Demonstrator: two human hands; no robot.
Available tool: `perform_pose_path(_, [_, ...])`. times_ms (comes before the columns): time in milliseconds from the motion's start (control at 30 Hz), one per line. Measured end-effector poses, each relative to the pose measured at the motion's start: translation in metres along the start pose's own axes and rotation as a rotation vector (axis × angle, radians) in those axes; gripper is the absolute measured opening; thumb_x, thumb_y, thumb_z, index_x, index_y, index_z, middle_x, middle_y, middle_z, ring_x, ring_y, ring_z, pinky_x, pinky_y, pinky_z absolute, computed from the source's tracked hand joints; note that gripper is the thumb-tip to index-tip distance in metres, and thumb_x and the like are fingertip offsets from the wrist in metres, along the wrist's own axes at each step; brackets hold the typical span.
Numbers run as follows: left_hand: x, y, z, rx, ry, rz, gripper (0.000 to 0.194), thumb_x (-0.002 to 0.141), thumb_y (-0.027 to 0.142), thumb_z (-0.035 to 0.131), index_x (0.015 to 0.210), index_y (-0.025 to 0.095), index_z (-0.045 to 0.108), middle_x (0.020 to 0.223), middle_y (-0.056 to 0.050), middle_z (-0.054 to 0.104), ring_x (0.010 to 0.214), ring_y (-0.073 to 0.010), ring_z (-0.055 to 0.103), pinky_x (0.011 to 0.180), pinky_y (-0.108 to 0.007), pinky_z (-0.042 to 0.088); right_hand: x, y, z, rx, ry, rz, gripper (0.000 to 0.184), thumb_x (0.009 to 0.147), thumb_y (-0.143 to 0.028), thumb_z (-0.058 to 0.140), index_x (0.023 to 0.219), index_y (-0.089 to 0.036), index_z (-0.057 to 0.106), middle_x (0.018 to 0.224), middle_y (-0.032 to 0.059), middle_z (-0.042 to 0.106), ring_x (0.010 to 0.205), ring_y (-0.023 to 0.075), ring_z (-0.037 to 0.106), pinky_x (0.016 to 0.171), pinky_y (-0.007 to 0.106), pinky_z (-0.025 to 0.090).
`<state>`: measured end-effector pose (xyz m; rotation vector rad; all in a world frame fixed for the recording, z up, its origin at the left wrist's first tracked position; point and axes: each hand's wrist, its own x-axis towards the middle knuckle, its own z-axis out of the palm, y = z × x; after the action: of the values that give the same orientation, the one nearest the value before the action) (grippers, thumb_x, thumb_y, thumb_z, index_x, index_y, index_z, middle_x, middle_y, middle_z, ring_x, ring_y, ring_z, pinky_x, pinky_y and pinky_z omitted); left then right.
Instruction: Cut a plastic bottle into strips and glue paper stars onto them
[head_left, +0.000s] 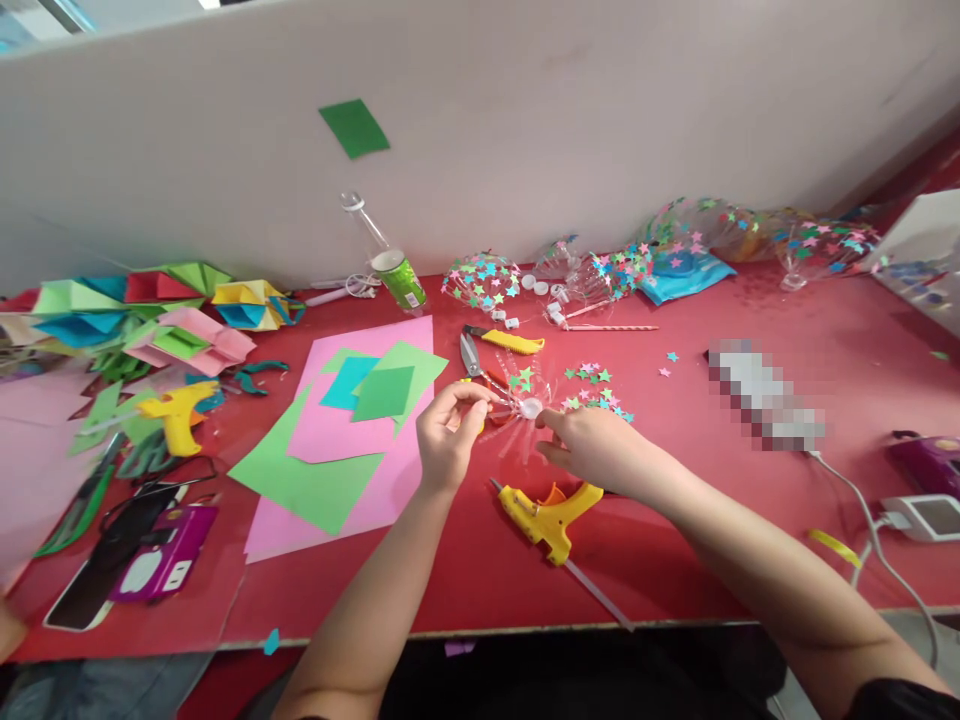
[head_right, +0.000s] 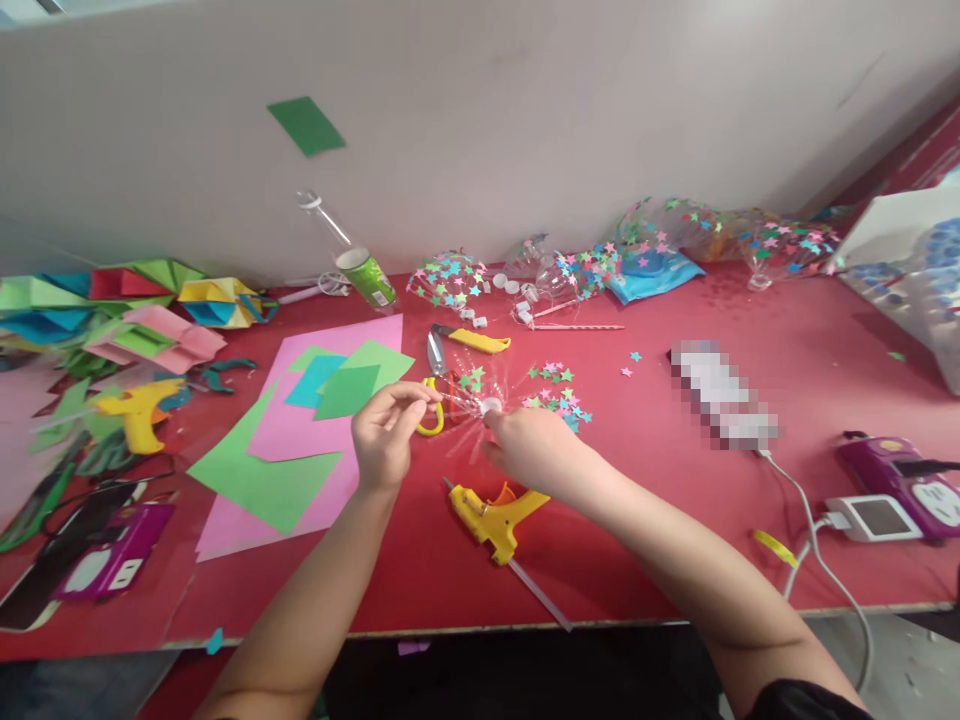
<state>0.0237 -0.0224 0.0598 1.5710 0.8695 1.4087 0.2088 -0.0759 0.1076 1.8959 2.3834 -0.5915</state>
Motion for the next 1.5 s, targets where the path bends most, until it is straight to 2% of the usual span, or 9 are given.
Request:
perform_pose_path(367, [-0.002,0.002,0.001,0.056,-0.042,0.001,0.010,0.083,0.019,0.059,0.074,0.018,0.060,0.075,-0.001,0.062,0.071,-0.0131,0.058,0.065,-0.025,0.047,-0.011,-0.016,0.007,-0.084,0.023,-0.114,0.020,0.095,-0.032,0.053,0.102,-0.016,0.062,0.074,0.0071,0.073,0.066,0.0211,0.069,0.048,0.029,0.019])
perform_pose_path(567, [-0.001,-0.001,0.000,0.214,0.012,-0.007,0.033,0.091,0.025,0.050,0.059,0.019,0.045,0.056,0.002,0.045,0.056,-0.0102,0.044,0.056,-0.023,0.039,-0.019,-0.008,-0.012,0.060,0.123,-0.049,0.019,0.093,-0.032,0.057,0.105,-0.021,0.065,0.079,0.0036,0.075,0.067,0.0182,0.068,0.053,0.025,0.030])
perform_pose_path(700, [0.000,-0.007,-0.001,0.216,0.018,0.081,0.009,0.086,0.021,0.059,0.080,0.020,0.053,0.081,-0.001,0.058,0.076,-0.0125,0.056,0.072,-0.026,0.048,-0.011,0.015,-0.020,0.099,0.301,0.104,0.018,0.095,-0.028,0.053,0.104,-0.019,0.066,0.079,0.0036,0.073,0.068,0.0180,0.067,0.058,0.025,0.037])
perform_pose_path(800, [-0.002,-0.006,0.000,0.332,-0.034,0.200,0.016,0.083,0.017,0.062,0.097,0.021,0.054,0.100,-0.005,0.058,0.094,-0.0166,0.058,0.085,-0.033,0.050,-0.001,0.032,-0.019,0.093,0.430,0.085,0.018,0.094,-0.020,0.052,0.102,-0.017,0.067,0.099,0.0087,0.072,0.086,0.0206,0.067,0.070,0.028,0.044])
perform_pose_path(900, [-0.006,-0.001,0.004,0.524,-0.110,0.346,0.017,0.085,0.020,0.061,0.101,0.021,0.057,0.111,-0.009,0.055,0.108,-0.0212,0.056,0.094,-0.039,0.049,0.006,0.043,-0.015,0.068,0.434,0.030,0.018,0.090,-0.014,0.056,0.102,-0.016,0.069,0.105,0.0113,0.069,0.098,0.0241,0.064,0.081,0.032,0.046])
perform_pose_path(1100, [-0.011,-0.004,0.012,0.714,-0.290,0.482,0.038,0.085,0.032,0.064,0.122,0.025,0.058,0.142,-0.013,0.038,0.131,-0.0307,0.041,0.108,-0.052,0.039,0.010,0.041,-0.011,0.131,0.336,0.075,0.025,0.092,-0.017,0.054,0.115,-0.015,0.063,0.114,0.0118,0.069,0.098,0.0233,0.067,0.081,0.031,0.048])
perform_pose_path(1200, [-0.011,-0.008,0.013,0.715,-0.286,0.473,0.031,0.086,0.033,0.064,0.115,0.025,0.062,0.146,-0.012,0.035,0.134,-0.0322,0.038,0.110,-0.055,0.035,0.008,0.036,-0.012,0.138,0.284,0.101,0.025,0.093,-0.020,0.053,0.116,-0.016,0.063,0.111,0.0103,0.072,0.095,0.0224,0.068,0.078,0.030,0.047])
perform_pose_path(1367, [-0.007,-0.009,0.008,0.704,-0.207,0.353,0.019,0.086,0.031,0.064,0.104,0.024,0.064,0.139,-0.011,0.043,0.130,-0.0292,0.044,0.108,-0.053,0.039,-0.003,0.034,-0.019,0.211,0.221,0.069,0.022,0.092,-0.020,0.053,0.111,-0.019,0.064,0.098,0.0053,0.075,0.083,0.0179,0.069,0.069,0.026,0.045])
perform_pose_path(1500, [-0.004,-0.011,0.005,0.654,-0.193,0.329,0.013,0.087,0.026,0.061,0.100,0.023,0.063,0.136,-0.010,0.046,0.129,-0.0273,0.046,0.106,-0.051,0.042,-0.008,0.045,-0.026,0.244,0.262,0.136,0.021,0.091,-0.025,0.054,0.107,-0.021,0.066,0.094,0.0036,0.076,0.081,0.0176,0.069,0.066,0.025,0.044])
